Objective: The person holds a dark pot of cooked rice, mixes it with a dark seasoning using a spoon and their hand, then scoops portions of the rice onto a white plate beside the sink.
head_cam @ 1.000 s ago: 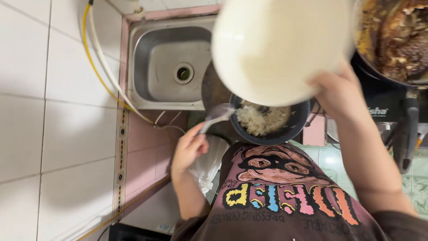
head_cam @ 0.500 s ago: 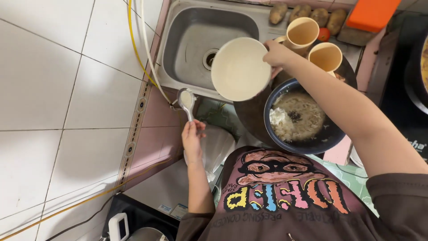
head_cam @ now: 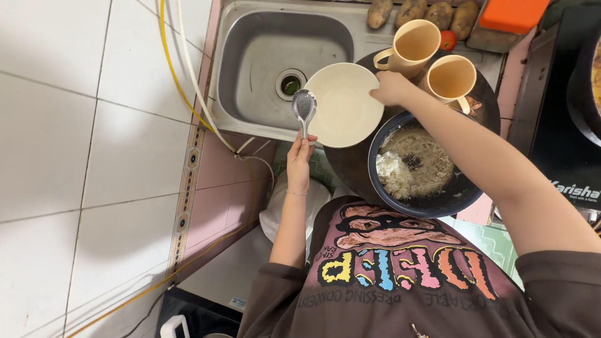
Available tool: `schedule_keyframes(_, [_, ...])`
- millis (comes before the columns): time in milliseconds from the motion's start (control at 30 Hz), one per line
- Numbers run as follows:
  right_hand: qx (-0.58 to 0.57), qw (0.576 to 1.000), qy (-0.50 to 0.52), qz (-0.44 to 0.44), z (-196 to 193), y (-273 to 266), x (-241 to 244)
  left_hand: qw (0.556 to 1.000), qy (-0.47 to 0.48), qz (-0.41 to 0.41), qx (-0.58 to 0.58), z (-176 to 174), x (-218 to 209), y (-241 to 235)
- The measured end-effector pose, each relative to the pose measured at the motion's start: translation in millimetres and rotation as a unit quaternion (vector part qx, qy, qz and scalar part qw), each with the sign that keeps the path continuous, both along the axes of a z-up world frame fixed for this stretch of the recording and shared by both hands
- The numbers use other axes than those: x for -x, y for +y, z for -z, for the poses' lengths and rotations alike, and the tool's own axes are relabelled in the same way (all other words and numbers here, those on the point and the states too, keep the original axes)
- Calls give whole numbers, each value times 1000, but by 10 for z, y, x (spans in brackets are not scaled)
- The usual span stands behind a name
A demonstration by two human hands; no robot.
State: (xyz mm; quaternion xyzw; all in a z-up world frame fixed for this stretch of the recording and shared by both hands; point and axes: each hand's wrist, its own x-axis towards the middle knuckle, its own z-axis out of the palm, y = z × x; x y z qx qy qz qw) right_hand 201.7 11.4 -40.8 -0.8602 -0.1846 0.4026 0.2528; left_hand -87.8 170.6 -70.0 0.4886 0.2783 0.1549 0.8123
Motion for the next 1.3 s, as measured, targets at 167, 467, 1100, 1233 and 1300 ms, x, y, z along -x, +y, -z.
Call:
schedule_keyframes(167, [-77,943,-305,-106,-1079,-539,905,978,5,-30,-208,-320,57,103])
schedule_keyframes(467, [-202,882,-335,263,-1287,-2288,1658,794,29,316,-519,-1819,-488,-509])
schedule_keyframes(1100, [-297,836,-282,365,-794,-2008,2442,379,34,416,-826,-747,-774,-1213])
schedule_keyframes(1233, [-309,827,-308,355,-750,-1980,2499,446,33,363,-817,-551,-561,-1157])
schedule_keyframes(1300, [-301,819,-326,363,-742,-1969,2523,534,76,443,-716,-489,-441,-1147])
